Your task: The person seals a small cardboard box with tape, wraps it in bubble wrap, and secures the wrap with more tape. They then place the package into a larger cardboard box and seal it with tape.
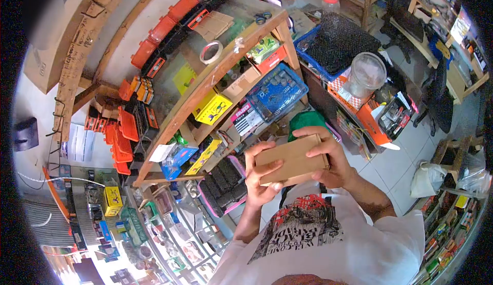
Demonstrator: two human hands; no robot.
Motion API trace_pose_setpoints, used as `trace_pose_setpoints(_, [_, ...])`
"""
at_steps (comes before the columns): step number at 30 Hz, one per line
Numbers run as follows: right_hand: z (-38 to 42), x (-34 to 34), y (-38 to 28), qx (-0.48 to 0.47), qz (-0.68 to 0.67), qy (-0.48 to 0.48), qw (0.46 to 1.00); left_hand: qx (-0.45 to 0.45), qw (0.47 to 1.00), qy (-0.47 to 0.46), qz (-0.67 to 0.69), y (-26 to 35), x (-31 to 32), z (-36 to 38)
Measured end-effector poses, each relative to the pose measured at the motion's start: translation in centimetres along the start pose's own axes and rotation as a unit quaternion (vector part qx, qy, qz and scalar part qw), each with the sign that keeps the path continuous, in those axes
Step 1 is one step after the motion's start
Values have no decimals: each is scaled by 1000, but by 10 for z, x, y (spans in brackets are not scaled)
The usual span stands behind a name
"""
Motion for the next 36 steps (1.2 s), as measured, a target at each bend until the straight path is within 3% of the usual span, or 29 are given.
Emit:
trace_pose_setpoints(7, [-7,-6,-4,-46,-25,48,997,64,994,55,-67,18,-7,2])
trace_pose_setpoints(11, [-3,-7,-6,-100,-47,77,991,102,990,79,-54,27,-6,5])
trace_pose_setpoints(20, [-4,-7,-5,-118,-54,103,986,149,985,83,-20,34,-5,3])
trace_pose_setpoints(29, [-9,-7,-5,-122,-49,103,986,69,991,44,-102,30,-7,4])
trace_pose_setpoints(36, [4,-6,8,-59,-10,92,994,6,986,-95,-136,31,-3,-6])
Point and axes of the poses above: each hand's wrist, its own z-axis away from the middle knuckle, its own x-axis out of the palm, y = z × x, the point moved 8 cm from there along -z, towards the middle knuckle
